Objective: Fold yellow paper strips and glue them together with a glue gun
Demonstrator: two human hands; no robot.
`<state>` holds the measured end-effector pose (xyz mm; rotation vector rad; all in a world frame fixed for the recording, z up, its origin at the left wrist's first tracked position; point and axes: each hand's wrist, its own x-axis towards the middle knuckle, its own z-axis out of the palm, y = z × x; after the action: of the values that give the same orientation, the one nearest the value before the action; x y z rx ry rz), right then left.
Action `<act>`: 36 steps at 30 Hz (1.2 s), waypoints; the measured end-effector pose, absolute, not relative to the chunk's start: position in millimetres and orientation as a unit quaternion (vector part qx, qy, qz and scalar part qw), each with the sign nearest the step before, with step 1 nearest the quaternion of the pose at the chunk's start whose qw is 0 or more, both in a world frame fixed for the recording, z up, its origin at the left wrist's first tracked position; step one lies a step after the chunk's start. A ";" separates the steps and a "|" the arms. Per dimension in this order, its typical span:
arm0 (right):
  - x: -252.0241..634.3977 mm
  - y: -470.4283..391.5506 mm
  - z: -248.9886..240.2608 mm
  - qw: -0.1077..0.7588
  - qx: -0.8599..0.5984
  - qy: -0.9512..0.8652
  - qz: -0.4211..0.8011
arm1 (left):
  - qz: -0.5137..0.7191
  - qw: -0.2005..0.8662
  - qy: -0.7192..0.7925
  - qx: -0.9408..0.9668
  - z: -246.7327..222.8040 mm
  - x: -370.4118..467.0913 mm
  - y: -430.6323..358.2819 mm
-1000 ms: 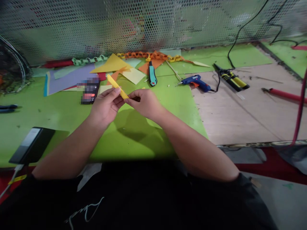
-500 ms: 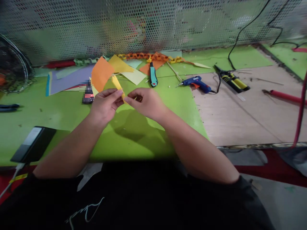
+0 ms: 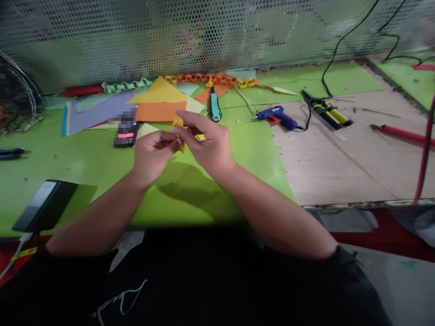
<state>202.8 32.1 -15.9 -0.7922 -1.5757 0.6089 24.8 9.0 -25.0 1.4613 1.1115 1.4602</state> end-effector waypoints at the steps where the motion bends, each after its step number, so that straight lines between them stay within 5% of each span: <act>1: 203.1 30.3 -14.0 0.589 -0.356 -0.677 0.261 | 0.567 0.409 0.437 0.566 -23.3 26.1 7.2; 7: 208.7 26.5 -5.3 0.538 -0.388 -0.708 0.242 | 0.560 0.508 0.430 0.494 -18.4 29.4 4.5; 28: 211.1 35.7 -5.1 0.529 -0.375 -0.725 0.233 | 0.562 0.476 0.432 0.521 -19.6 29.9 7.3; 36: 206.5 45.3 -8.8 0.550 -0.371 -0.618 0.422 | 0.547 0.500 0.440 0.507 -17.6 26.7 8.6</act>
<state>206.5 45.3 -8.8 -0.8787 -1.4629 0.9978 26.7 8.6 -17.6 1.2270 1.0645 1.3230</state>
